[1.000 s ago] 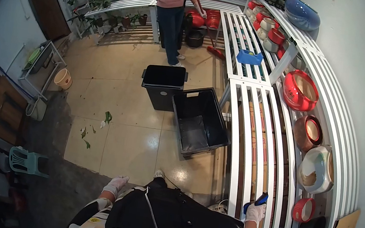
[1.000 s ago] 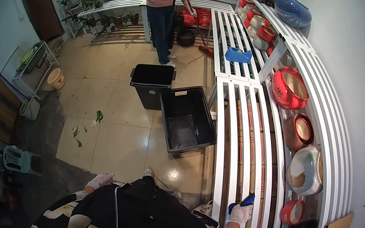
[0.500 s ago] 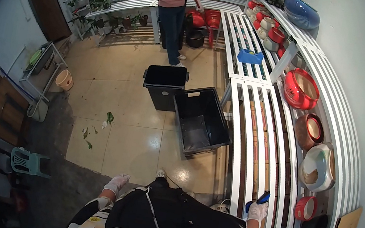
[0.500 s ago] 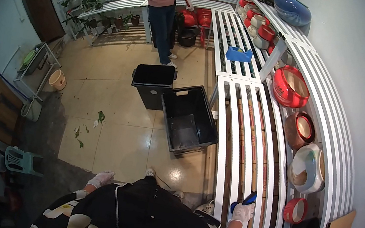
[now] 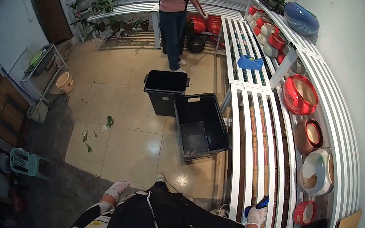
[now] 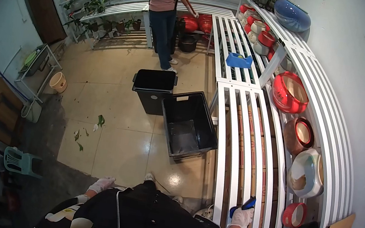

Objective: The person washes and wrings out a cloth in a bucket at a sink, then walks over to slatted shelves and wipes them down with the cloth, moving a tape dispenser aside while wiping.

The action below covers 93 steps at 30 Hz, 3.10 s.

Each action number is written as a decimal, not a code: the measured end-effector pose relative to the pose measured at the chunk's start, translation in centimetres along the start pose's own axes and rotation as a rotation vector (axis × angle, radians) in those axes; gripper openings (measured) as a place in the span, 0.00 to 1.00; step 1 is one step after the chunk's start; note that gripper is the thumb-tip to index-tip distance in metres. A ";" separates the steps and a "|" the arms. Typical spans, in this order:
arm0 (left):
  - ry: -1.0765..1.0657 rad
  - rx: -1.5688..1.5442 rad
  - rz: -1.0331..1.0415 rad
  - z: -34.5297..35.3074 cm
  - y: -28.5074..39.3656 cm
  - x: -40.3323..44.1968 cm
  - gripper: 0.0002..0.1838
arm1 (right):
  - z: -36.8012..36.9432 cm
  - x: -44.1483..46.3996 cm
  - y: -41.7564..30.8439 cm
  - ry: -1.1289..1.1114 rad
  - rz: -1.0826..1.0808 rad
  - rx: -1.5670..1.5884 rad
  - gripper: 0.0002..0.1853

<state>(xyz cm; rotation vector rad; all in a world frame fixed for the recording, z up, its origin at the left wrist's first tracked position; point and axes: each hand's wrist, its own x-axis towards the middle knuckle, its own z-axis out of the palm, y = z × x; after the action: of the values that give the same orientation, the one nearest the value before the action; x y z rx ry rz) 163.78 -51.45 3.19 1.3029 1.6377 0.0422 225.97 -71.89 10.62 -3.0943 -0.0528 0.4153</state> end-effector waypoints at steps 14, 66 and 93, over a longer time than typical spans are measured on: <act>-0.019 -0.065 -0.117 0.1 -0.5 0.6 0.23 | 1.7 1.5 1.0 0.000 -0.020 -0.021 0.40; 0.047 0.067 0.040 0.5 -0.4 -0.1 0.25 | 1.5 1.3 0.8 0.001 -0.011 -0.018 0.41; 0.065 -0.153 -0.067 4.6 -4.1 1.5 0.16 | 0.0 -0.1 0.7 0.038 -0.065 0.034 0.35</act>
<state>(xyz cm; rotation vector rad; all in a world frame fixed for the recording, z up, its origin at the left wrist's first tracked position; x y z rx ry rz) 164.26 -54.39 -2.42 1.1406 1.6974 0.1676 225.90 -72.56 10.58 -3.0561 -0.1439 0.3506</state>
